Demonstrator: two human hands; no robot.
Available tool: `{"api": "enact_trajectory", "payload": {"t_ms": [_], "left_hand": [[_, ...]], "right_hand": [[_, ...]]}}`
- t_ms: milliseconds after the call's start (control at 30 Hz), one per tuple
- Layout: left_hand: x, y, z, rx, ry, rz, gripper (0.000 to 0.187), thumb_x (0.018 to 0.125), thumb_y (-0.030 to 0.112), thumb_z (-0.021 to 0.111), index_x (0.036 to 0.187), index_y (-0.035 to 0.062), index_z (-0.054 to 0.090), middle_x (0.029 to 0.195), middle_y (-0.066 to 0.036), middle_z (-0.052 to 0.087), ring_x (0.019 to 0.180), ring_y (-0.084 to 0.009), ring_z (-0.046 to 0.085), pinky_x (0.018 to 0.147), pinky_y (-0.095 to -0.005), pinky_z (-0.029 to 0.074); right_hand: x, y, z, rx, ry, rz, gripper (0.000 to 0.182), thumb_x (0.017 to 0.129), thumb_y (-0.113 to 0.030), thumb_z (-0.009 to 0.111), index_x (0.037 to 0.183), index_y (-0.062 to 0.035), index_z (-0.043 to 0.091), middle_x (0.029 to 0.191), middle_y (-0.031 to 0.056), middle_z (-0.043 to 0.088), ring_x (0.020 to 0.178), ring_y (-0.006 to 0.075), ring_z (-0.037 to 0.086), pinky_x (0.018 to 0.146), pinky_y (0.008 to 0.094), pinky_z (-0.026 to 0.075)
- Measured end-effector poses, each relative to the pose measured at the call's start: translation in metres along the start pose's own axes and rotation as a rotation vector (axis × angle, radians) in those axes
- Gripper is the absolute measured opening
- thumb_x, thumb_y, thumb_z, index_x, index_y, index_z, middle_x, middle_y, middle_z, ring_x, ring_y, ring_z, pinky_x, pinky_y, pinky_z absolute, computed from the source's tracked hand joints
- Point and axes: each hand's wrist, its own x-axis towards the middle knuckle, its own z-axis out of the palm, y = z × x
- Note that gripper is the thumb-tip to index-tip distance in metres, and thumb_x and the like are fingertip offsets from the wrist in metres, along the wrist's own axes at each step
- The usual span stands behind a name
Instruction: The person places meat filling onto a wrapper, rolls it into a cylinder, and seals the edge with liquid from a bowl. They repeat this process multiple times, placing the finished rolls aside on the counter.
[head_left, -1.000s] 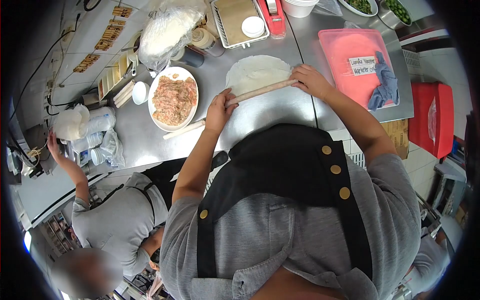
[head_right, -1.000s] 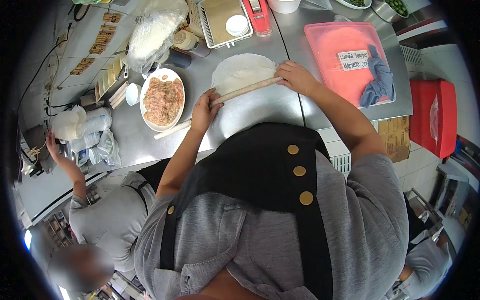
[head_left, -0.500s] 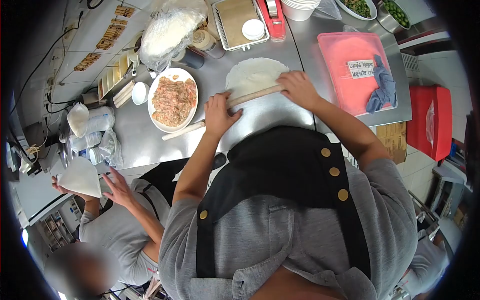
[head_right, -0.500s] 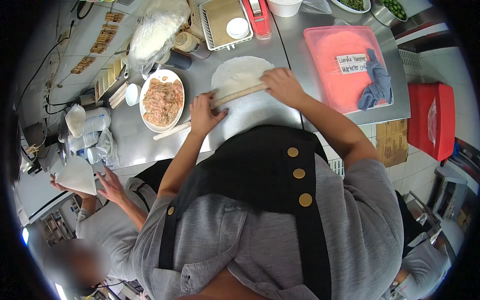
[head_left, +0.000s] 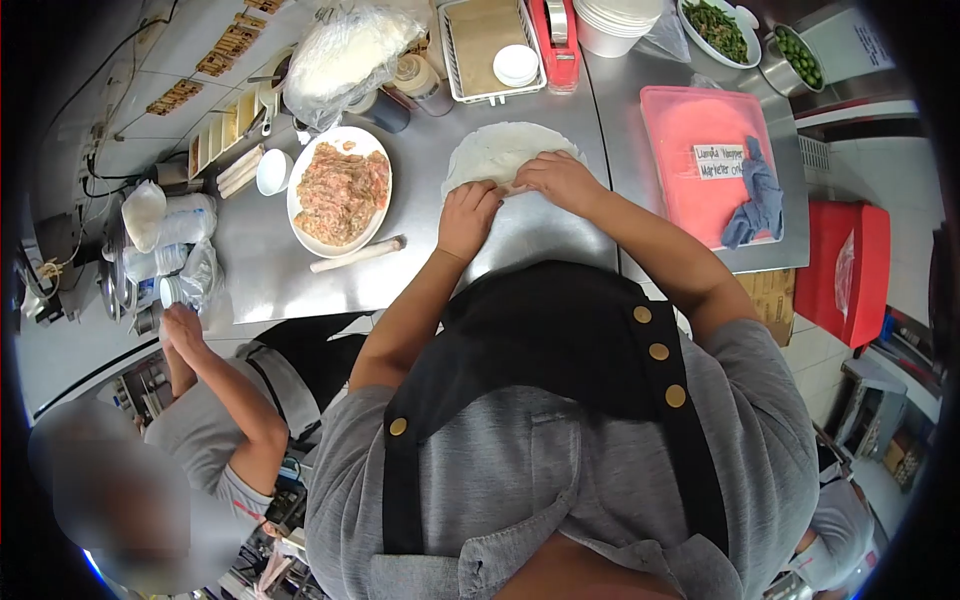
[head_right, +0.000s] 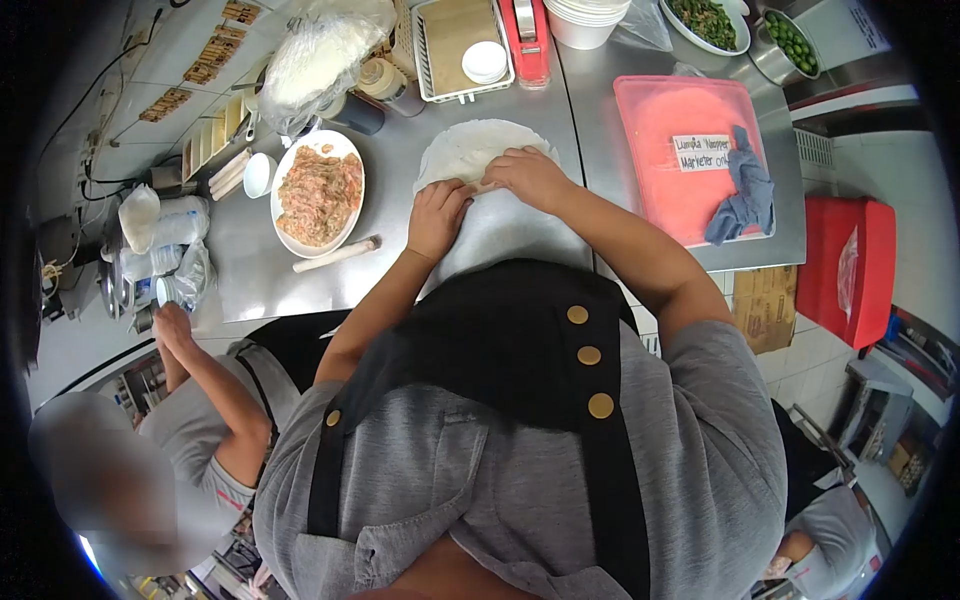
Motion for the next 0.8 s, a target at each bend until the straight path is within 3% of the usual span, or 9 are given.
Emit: {"api": "enact_trajectory", "payload": {"t_ms": [233, 333, 433, 567, 633, 800], "left_hand": [[-0.001, -0.017, 0.007, -0.101, -0.028, -0.022, 0.032, 0.09, 0.019, 0.073, 0.12, 0.0117, 0.068, 0.12, -0.008, 0.067, 0.111, -0.0284, 0.062, 0.096, -0.0411, 0.048], [0.008, -0.007, -0.003, -0.137, -0.014, -0.041, 0.034, 0.09, 0.021, 0.073, 0.121, 0.0113, 0.067, 0.12, -0.009, 0.067, 0.11, -0.0284, 0.062, 0.096, -0.0409, 0.048], [0.02, -0.001, -0.008, 0.017, 0.047, -0.001, 0.035, 0.089, 0.022, 0.074, 0.121, 0.0116, 0.068, 0.12, -0.008, 0.067, 0.109, -0.0284, 0.062, 0.096, -0.0407, 0.049], [0.022, -0.01, 0.01, 0.005, -0.052, 0.002, 0.036, 0.088, 0.023, 0.074, 0.122, 0.0119, 0.068, 0.117, -0.006, 0.067, 0.108, -0.0275, 0.063, 0.096, -0.0415, 0.049], [0.024, -0.013, 0.011, -0.003, -0.05, -0.019, 0.035, 0.088, 0.024, 0.074, 0.121, 0.0119, 0.068, 0.116, -0.005, 0.067, 0.109, -0.0272, 0.063, 0.096, -0.0418, 0.049], [0.037, -0.006, -0.002, -0.009, -0.011, -0.065, 0.031, 0.088, 0.023, 0.073, 0.117, 0.0127, 0.069, 0.113, -0.004, 0.067, 0.108, -0.0257, 0.063, 0.093, -0.042, 0.05]], "right_hand": [[-0.011, -0.007, -0.001, -0.111, 0.074, -0.02, 0.038, 0.084, -0.022, 0.075, 0.121, -0.0206, 0.072, 0.12, -0.0043, 0.065, 0.115, 0.0184, 0.059, 0.098, 0.0372, 0.048], [-0.006, -0.005, -0.002, -0.073, 0.046, 0.013, 0.038, 0.083, -0.022, 0.075, 0.121, -0.0195, 0.072, 0.12, -0.0037, 0.065, 0.115, 0.0191, 0.059, 0.098, 0.037, 0.048], [0.001, 0.002, -0.002, -0.018, 0.004, 0.037, 0.038, 0.084, -0.021, 0.075, 0.121, -0.0187, 0.072, 0.119, -0.0038, 0.065, 0.115, 0.0199, 0.059, 0.099, 0.0373, 0.048], [0.003, 0.003, -0.005, -0.088, -0.011, 0.007, 0.038, 0.085, -0.021, 0.074, 0.122, -0.0179, 0.071, 0.117, -0.0028, 0.064, 0.116, 0.0206, 0.059, 0.099, 0.0367, 0.048], [0.001, 0.001, -0.005, -0.212, 0.128, -0.08, 0.037, 0.085, -0.021, 0.073, 0.122, -0.017, 0.069, 0.115, -0.0014, 0.064, 0.116, 0.021, 0.059, 0.098, 0.0359, 0.048], [0.002, 0.0, -0.003, -0.103, 0.108, -0.036, 0.036, 0.085, -0.019, 0.072, 0.121, -0.0148, 0.068, 0.115, 0.001, 0.064, 0.114, 0.0231, 0.06, 0.099, 0.0372, 0.049]]}}
